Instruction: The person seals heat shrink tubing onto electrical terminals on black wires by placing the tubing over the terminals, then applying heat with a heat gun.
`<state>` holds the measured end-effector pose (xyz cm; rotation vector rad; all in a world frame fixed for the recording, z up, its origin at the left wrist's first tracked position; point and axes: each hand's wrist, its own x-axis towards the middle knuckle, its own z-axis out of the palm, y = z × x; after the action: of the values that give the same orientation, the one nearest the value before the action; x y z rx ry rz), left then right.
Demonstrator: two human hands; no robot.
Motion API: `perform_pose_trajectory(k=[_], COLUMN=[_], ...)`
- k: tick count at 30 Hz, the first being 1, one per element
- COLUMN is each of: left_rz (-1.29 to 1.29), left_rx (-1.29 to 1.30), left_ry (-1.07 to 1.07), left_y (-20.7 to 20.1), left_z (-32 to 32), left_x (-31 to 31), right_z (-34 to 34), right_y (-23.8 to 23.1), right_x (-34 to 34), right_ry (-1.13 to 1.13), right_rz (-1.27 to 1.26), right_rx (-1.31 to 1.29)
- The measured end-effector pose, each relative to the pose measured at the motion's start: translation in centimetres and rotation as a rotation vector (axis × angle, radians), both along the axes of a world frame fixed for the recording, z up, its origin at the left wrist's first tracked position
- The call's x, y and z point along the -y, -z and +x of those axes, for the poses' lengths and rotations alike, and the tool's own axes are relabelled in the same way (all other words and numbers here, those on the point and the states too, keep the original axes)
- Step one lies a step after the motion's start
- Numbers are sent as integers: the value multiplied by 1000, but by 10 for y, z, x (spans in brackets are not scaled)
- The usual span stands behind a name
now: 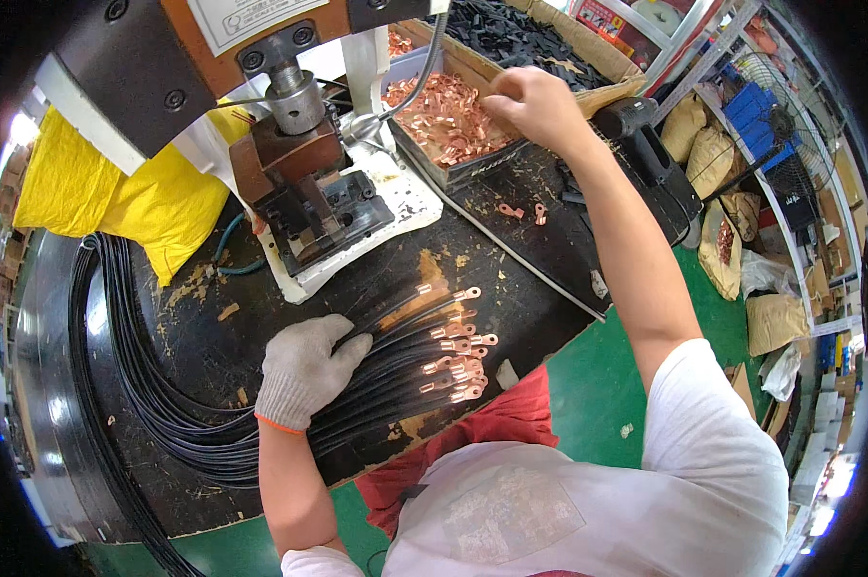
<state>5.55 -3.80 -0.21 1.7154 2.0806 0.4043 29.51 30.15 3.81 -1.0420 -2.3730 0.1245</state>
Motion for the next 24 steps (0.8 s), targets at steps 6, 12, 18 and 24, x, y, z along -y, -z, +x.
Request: perform_pose_trajectory(k=[6, 12, 18, 24], left_rz=[60, 62, 284, 109], left_rx=[-9, -138, -304, -359], left_ry=[25, 83, 107, 54], left_y=[-7, -24, -4, -7], left_z=[10, 30, 47, 51], left_x=[2, 18, 61, 69], right_z=[53, 53, 45, 35], right_y=[46, 69, 37, -4], right_x=[96, 69, 67, 20], right_ry=[242, -87, 73, 19], right_rz=[-183, -421, -647, -135], right_rx=[302, 182, -104, -383])
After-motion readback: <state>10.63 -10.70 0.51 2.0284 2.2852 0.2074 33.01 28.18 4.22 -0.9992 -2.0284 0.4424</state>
